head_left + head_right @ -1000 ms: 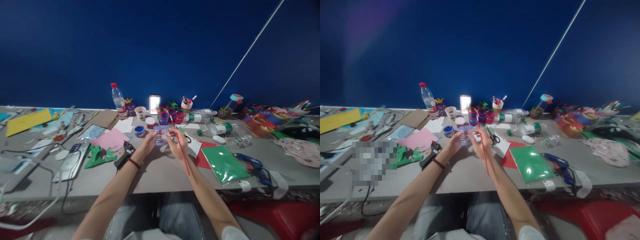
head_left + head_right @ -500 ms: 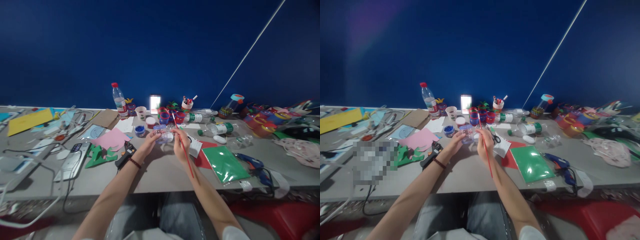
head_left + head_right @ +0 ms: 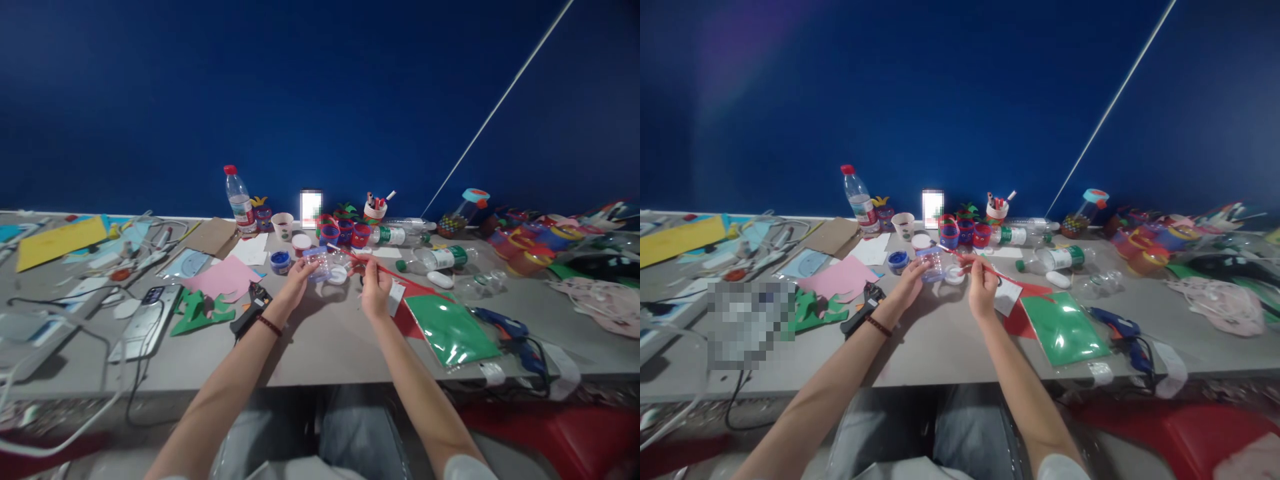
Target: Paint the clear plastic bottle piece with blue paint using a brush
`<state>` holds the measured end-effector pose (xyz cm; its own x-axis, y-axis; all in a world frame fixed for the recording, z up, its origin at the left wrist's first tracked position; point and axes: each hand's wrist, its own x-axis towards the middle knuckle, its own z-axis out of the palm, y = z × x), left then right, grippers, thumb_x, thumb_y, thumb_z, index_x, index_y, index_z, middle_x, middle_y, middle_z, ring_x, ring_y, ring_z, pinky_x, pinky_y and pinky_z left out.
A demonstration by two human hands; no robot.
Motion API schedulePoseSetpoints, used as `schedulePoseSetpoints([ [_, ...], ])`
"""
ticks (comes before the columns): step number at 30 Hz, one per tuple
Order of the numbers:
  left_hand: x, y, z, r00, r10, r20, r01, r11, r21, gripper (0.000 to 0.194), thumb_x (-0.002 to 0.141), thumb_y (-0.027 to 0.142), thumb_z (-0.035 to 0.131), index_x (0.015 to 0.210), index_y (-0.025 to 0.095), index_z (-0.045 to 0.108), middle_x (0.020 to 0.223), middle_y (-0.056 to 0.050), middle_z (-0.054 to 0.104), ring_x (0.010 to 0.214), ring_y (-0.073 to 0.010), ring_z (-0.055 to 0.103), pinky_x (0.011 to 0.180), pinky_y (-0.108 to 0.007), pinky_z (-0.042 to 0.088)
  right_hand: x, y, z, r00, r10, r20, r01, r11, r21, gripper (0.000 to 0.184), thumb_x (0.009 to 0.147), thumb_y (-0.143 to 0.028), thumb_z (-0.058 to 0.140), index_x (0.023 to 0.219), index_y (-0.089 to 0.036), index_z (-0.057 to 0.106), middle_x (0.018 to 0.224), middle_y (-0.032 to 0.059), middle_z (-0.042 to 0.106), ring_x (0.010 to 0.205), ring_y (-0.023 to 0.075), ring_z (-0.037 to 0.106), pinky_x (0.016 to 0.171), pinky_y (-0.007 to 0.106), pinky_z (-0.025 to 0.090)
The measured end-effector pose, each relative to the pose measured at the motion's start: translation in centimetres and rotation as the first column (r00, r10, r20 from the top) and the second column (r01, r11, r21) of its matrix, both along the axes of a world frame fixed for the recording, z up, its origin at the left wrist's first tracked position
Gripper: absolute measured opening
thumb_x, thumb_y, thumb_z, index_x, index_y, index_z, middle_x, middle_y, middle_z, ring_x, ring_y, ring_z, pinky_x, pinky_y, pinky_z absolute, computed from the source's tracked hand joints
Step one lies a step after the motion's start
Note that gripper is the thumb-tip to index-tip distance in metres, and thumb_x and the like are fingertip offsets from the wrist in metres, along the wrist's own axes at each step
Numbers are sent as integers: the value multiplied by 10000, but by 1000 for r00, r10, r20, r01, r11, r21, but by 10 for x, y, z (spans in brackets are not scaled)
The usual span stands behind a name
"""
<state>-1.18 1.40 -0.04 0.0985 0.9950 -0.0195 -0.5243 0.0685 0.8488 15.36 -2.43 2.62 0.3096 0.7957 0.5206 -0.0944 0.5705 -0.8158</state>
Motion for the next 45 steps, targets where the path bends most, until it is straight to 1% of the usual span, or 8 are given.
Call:
schedulePoseSetpoints([
  [3, 0, 0, 1, 999, 36, -21, -36, 999, -13, 454, 586, 371, 885, 926, 150, 681, 949, -77, 737, 963, -219, 663, 981, -385, 433, 1, 3, -3, 999, 32, -19, -33, 999, -14, 347, 954, -521, 518, 903, -201, 641, 781, 35, 687, 660, 150, 654, 552, 274, 525],
  [6, 0, 0, 1, 997, 58, -43, -58, 998, -11, 452, 581, 374, 878, 913, 156, 663, 923, -65, 724, 931, -210, 655, 950, -373, 440, 0, 3, -6, 998, 46, 40, -45, 999, -13, 332, 969, -510, 497, 900, -209, 620, 786, 32, 666, 681, 152, 652, 566, 274, 536],
  [11, 1, -1, 0, 993, 80, -88, -84, 996, -36, 450, 573, 380, 873, 896, 162, 649, 916, -59, 715, 895, -201, 643, 893, -349, 446, -1, 0, -7, 978, -11, 210, -2, 998, 63, 305, 1002, -460, 441, 919, -218, 606, 855, 38, 653, 646, 141, 631, 608, 298, 556],
  [20, 2, -3, 5, 989, 83, -122, -84, 996, -7, 469, 543, 373, 893, 878, 154, 648, 867, -38, 694, 807, -164, 617, 842, -323, 436, -2, -2, -4, 935, -94, 341, 53, 990, 127, 305, 1012, -413, 412, 892, -212, 607, 855, 49, 650, 624, 151, 650, 611, 309, 553],
  [29, 1, -3, 4, 990, 92, -104, -95, 995, -21, 479, 559, 399, 879, 910, 164, 654, 922, -60, 708, 889, -206, 635, 885, -363, 445, 4, 3, -4, 898, -227, 378, 179, 971, 158, 315, 1015, -404, 377, 878, -213, 587, 840, 47, 642, 647, 163, 631, 648, 326, 535],
  [35, 0, -5, 7, 993, 72, -98, -73, 997, -2, 453, 581, 404, 865, 905, 165, 657, 926, -63, 713, 898, -210, 646, 894, -363, 451, 9, 5, -4, 817, -379, 434, 288, 921, 263, 309, 1020, -348, 360, 844, -215, 577, 777, 36, 629, 728, 177, 617, 705, 316, 510],
  [39, 0, -3, 4, 984, 97, -150, -97, 995, 8, 450, 576, 383, 867, 894, 165, 635, 906, -60, 711, 855, -195, 648, 858, -349, 464, 9, 5, -6, 777, -404, 483, 268, 906, 326, 278, 1017, -290, 358, 851, -222, 570, 820, 54, 643, 821, 199, 637, 752, 335, 519],
  [45, 3, 0, -4, 960, 168, -223, -164, 986, 38, 475, 535, 365, 889, 833, 181, 568, 873, -51, 697, 797, -183, 640, 807, -343, 481, 3, 2, -10, 739, -420, 527, 190, 880, 435, 220, 1000, -206, 374, 893, -225, 565, 829, 61, 644, 830, 203, 635, 773, 345, 521],
])
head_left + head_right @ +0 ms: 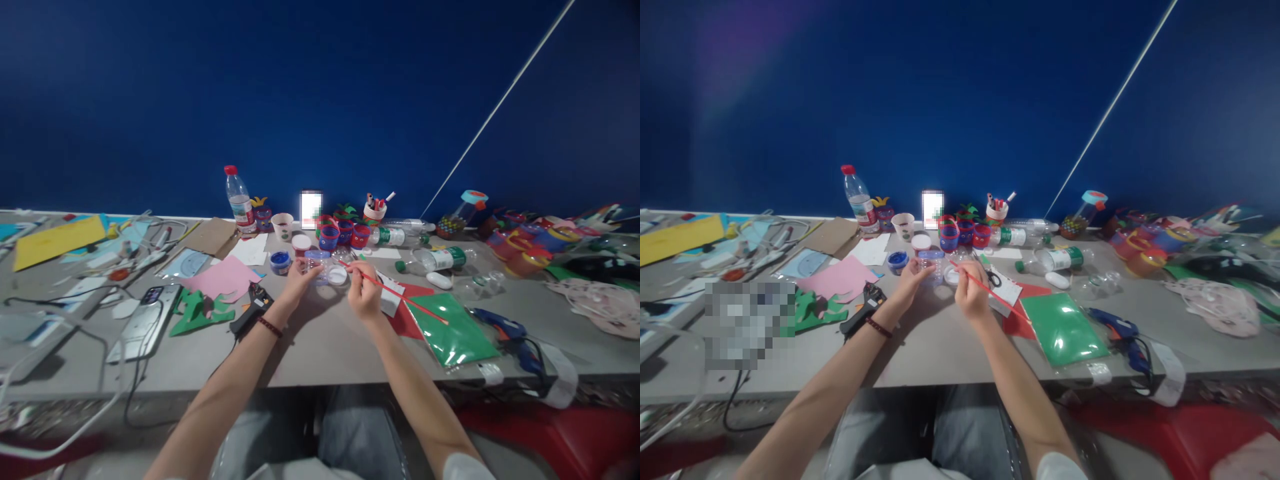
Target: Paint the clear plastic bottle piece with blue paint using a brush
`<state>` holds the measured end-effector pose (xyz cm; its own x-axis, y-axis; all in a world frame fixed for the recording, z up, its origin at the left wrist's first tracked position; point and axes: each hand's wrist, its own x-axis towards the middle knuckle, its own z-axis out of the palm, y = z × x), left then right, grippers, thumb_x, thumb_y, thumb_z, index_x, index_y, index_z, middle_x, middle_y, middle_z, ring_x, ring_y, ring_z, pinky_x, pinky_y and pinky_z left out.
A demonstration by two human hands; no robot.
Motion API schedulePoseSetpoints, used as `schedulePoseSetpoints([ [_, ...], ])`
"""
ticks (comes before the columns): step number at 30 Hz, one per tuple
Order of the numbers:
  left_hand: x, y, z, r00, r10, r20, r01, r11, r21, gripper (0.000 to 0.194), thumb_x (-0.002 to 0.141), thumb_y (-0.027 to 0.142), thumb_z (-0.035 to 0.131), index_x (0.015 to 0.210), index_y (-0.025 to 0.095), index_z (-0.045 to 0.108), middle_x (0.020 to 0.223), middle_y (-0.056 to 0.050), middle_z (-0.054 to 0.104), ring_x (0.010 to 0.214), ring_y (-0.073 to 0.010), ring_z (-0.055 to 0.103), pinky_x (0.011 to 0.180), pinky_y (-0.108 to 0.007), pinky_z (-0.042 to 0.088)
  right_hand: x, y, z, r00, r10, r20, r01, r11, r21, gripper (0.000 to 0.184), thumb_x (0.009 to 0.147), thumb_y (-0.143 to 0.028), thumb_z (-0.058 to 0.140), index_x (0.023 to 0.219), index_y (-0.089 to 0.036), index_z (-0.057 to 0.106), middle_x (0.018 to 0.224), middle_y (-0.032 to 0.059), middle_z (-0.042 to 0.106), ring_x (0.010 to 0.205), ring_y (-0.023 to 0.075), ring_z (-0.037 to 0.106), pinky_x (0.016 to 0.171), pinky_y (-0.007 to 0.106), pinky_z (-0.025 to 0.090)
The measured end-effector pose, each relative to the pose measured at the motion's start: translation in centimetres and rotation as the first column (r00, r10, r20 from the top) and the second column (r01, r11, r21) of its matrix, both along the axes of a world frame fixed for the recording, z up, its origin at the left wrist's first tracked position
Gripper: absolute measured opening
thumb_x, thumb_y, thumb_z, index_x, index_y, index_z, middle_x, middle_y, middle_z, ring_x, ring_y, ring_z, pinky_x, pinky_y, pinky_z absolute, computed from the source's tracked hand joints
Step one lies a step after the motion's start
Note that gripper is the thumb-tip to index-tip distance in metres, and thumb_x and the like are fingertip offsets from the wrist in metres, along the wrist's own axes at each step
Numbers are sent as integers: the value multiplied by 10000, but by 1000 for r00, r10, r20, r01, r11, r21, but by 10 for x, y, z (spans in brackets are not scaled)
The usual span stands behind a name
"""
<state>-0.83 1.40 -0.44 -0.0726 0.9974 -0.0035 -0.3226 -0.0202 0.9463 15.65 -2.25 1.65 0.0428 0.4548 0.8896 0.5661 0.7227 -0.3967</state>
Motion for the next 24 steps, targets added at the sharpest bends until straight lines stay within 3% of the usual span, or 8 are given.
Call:
schedulePoseSetpoints([
  [13, 5, -3, -5, 980, 126, -155, -123, 992, 27, 495, 516, 372, 890, 822, 197, 541, 830, -34, 663, 799, -183, 616, 760, -319, 469, -12, -9, 1, 996, 68, 49, -69, 997, 19, 211, 988, -194, 379, 922, -223, 577, 848, 72, 655, 813, 209, 647, 758, 378, 539],
  [19, 7, -8, 1, 991, 94, -96, -93, 996, 6, 465, 531, 356, 869, 816, 204, 534, 820, -23, 652, 780, -176, 614, 767, -327, 467, -16, -13, 5, 989, 130, 70, -135, 988, 71, 210, 984, -171, 385, 953, -228, 584, 830, 60, 660, 807, 202, 654, 746, 371, 550],
  [24, 7, -7, 3, 991, 107, -78, -108, 994, -1, 464, 510, 333, 882, 811, 199, 554, 804, -25, 657, 782, -182, 617, 777, -333, 466, -18, -14, 4, 993, 101, 53, -104, 993, 60, 216, 997, -192, 379, 958, -227, 589, 840, 61, 664, 815, 199, 670, 747, 368, 559],
])
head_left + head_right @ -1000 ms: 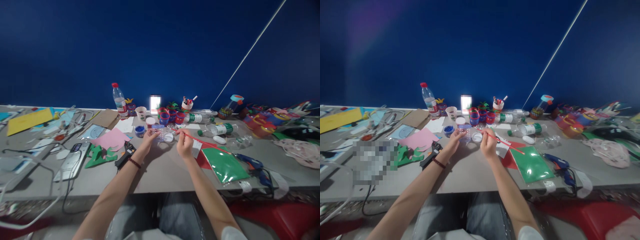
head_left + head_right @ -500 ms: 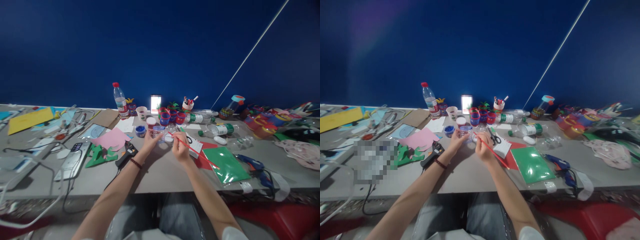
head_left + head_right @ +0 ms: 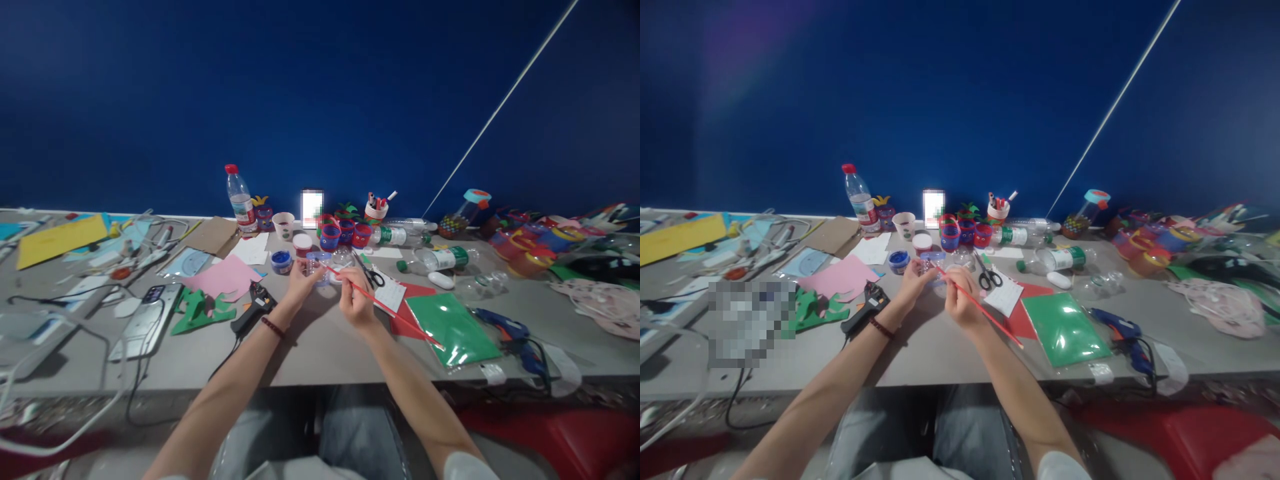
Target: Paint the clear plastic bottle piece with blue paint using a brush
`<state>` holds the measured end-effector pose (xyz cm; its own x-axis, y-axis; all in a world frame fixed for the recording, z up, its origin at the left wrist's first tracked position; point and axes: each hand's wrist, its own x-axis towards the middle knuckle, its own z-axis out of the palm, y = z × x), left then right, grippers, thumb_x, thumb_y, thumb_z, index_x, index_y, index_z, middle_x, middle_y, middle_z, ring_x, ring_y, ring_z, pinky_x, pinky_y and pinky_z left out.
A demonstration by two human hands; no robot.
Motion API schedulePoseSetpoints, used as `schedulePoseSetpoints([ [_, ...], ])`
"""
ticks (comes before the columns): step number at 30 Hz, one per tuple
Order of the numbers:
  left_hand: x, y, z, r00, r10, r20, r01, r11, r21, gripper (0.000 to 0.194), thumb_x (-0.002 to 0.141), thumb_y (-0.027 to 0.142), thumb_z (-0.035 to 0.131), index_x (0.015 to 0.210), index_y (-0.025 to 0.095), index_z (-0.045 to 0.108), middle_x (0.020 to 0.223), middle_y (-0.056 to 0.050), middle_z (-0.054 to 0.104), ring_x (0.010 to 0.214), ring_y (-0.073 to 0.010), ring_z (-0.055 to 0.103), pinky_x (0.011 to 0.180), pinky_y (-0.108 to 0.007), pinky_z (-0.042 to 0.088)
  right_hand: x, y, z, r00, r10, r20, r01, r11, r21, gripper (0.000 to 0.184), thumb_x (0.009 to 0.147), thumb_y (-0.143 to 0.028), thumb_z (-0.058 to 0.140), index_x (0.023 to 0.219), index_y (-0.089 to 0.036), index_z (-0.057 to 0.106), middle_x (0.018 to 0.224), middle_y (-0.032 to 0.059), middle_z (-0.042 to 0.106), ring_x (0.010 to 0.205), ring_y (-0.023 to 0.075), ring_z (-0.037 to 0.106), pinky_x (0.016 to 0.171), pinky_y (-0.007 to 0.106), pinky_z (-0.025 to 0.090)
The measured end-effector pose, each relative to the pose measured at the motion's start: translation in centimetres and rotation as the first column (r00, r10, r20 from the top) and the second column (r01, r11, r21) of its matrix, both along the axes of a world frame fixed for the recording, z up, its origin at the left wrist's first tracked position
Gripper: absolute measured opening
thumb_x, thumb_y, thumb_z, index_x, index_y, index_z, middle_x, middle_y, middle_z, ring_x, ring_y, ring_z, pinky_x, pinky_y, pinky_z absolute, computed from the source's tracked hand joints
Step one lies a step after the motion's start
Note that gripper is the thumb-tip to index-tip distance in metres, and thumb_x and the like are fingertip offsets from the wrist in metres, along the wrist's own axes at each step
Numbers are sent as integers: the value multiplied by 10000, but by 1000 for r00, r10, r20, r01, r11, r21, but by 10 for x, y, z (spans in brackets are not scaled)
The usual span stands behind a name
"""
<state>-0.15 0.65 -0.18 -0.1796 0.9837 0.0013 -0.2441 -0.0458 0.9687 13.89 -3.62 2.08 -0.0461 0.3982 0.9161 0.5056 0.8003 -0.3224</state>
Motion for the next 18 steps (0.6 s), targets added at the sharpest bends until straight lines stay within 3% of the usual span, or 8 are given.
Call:
schedulePoseSetpoints([
  [12, -4, 0, 9, 992, -60, 107, 58, 998, 17, 502, 521, 388, 893, 829, 189, 551, 876, -57, 690, 851, -220, 662, 809, -375, 508, 9, 9, -6, 990, -110, -85, 104, 992, -68, 221, 1002, -229, 371, 951, -232, 586, 854, 69, 668, 853, 213, 670, 800, 372, 559],
  [18, -5, -1, 9, 989, -97, 111, 92, 995, 44, 500, 548, 402, 884, 866, 188, 563, 909, -66, 707, 890, -234, 677, 830, -384, 523, 12, 12, -6, 978, -192, -79, 190, 981, -34, 221, 1009, -231, 379, 931, -235, 586, 834, 64, 662, 834, 208, 663, 782, 364, 557],
])
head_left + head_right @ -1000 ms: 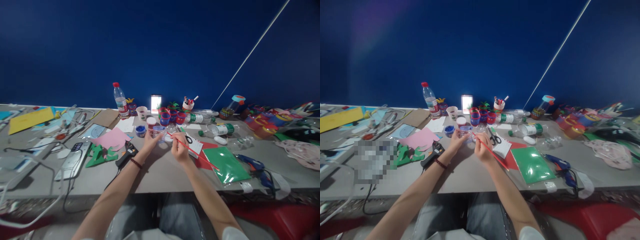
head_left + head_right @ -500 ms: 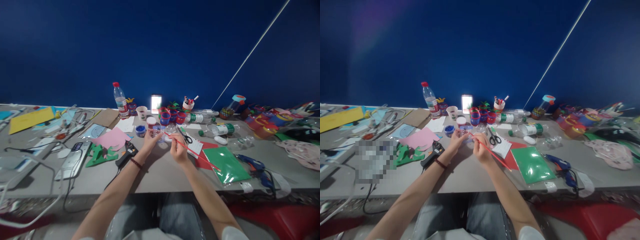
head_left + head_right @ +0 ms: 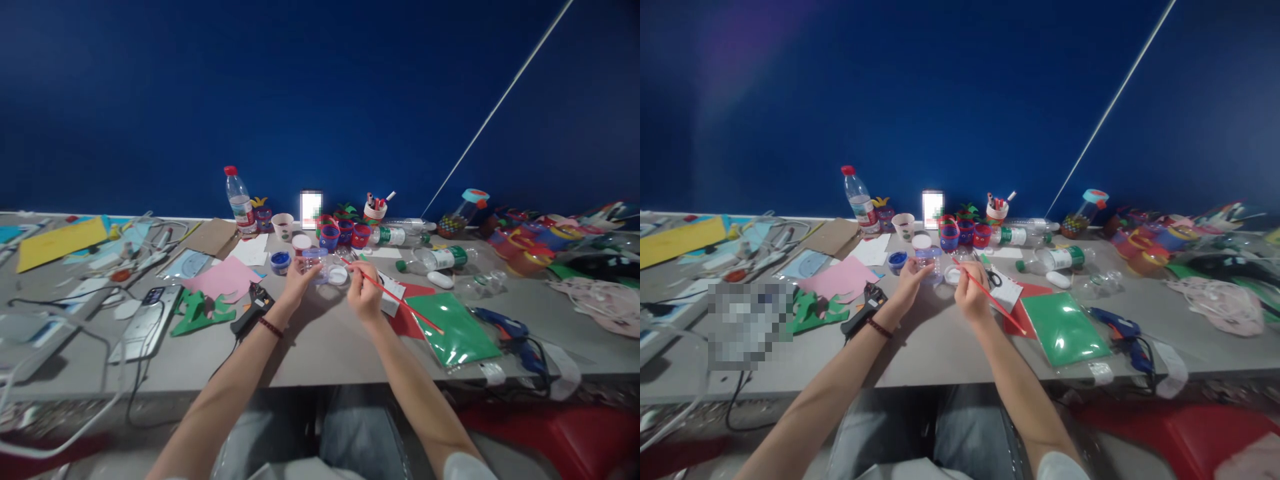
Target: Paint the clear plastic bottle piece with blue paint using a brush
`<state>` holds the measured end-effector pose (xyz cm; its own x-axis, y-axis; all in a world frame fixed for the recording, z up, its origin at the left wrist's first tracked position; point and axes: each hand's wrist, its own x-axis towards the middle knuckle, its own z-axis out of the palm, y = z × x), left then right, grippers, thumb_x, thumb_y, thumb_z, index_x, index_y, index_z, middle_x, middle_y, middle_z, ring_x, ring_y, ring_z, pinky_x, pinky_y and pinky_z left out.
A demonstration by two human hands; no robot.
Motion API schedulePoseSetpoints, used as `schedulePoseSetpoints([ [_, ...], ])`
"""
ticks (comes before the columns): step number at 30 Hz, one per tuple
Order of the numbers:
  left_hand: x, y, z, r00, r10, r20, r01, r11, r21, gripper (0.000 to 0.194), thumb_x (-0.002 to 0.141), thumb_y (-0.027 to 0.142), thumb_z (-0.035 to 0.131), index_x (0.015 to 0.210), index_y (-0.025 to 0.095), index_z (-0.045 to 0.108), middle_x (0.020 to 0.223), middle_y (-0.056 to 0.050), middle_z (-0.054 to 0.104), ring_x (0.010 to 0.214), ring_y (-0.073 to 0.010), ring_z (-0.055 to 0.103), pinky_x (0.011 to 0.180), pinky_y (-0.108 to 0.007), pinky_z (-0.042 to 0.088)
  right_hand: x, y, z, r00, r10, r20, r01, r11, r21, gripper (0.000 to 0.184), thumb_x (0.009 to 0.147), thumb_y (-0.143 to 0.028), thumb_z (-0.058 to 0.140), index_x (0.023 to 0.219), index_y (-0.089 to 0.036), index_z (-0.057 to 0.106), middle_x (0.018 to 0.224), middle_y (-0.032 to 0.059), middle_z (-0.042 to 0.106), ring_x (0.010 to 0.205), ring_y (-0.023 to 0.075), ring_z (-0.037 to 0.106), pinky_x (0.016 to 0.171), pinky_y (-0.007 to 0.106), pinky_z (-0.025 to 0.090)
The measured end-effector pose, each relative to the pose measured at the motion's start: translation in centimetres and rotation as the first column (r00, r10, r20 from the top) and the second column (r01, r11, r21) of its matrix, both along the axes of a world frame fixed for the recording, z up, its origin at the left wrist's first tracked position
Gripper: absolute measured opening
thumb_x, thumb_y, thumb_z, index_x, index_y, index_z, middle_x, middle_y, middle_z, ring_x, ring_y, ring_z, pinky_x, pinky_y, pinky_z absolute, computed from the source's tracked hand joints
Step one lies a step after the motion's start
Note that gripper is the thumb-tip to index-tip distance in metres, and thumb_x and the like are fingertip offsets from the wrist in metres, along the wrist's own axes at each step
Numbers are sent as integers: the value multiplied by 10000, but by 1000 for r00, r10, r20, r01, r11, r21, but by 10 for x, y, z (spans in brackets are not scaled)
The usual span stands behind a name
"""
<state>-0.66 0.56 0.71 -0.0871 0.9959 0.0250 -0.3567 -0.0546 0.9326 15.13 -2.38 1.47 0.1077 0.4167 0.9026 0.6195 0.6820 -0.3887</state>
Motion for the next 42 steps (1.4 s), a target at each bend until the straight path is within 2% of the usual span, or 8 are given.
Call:
schedulePoseSetpoints([
  [14, 0, 2, -4, 997, 32, -76, -32, 999, 1, 485, 522, 336, 896, 833, 200, 550, 909, -67, 690, 888, -238, 656, 819, -372, 504, -8, -7, 4, 983, 105, 152, -123, 986, 112, 188, 982, -167, 419, 990, -221, 599, 841, 66, 669, 821, 200, 655, 755, 375, 556],
  [23, -1, 2, -1, 978, 81, -193, -85, 996, -12, 488, 502, 396, 854, 812, 206, 528, 849, -36, 664, 823, -196, 628, 769, -332, 481, -16, -11, 6, 967, 180, 180, -207, 968, 141, 200, 964, -109, 412, 1039, -194, 577, 861, 85, 656, 855, 207, 649, 751, 363, 564],
  [28, -1, 3, -2, 979, 93, -184, -96, 995, -9, 500, 488, 376, 853, 822, 207, 520, 802, -5, 644, 749, -158, 602, 723, -298, 467, -17, -13, 4, 963, 198, 185, -219, 970, 101, 212, 969, -124, 405, 1049, -205, 584, 887, 86, 662, 861, 205, 661, 759, 364, 572],
  [33, -3, 4, -6, 984, 84, -155, -85, 996, 2, 469, 516, 358, 876, 815, 203, 549, 833, -37, 683, 785, -185, 641, 734, -320, 496, -16, -12, 6, 967, 191, 167, -211, 971, 112, 209, 961, -107, 415, 1044, -206, 580, 869, 77, 662, 846, 203, 664, 760, 360, 570],
  [42, -4, 7, -4, 998, -52, 37, 53, 999, -9, 462, 518, 388, 880, 830, 170, 619, 900, -60, 709, 820, -184, 647, 806, -337, 495, -10, -13, 11, 985, 139, 104, -149, 984, 100, 208, 957, -92, 415, 1006, -205, 584, 862, 61, 660, 839, 190, 669, 761, 343, 567],
])
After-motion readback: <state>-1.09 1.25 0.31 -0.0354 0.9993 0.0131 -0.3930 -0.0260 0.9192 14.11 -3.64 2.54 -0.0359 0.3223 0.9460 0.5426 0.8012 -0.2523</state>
